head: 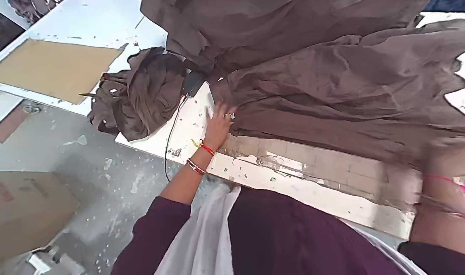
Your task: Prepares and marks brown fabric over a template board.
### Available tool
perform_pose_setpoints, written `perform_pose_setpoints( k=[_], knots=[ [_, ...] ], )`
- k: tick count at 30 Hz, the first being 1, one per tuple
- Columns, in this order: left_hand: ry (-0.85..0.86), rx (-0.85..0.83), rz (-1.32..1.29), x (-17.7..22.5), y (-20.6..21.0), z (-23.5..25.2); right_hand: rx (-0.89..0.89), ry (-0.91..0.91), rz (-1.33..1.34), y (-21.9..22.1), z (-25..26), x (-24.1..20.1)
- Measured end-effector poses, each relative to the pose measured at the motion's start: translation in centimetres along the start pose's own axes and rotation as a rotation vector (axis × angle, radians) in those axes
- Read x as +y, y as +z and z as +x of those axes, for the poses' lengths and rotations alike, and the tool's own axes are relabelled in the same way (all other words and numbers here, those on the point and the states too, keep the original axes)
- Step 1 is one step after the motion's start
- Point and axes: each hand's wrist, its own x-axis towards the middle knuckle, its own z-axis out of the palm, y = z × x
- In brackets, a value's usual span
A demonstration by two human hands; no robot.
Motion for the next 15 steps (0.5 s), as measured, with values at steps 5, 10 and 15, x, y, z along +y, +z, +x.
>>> perform_pose_setpoints(
  k=[5, 10, 15],
  knots=[
    [0.438, -0.061, -0.029, -2.0, 2.2, 0.3, -0.456, -0.965, -0.059, 11.0, -9.8, -16.4],
    [0.444, -0.009, -0.084, -2.3, 3.1, -0.3, -0.440, -1.266, -0.105, 16.9, -12.2, -23.9],
    [0.338, 0.157, -0.168, -2.1, 4.0, -0.9, -0.246, -1.334, 0.023, 18.6, -12.1, -23.7]
  ],
)
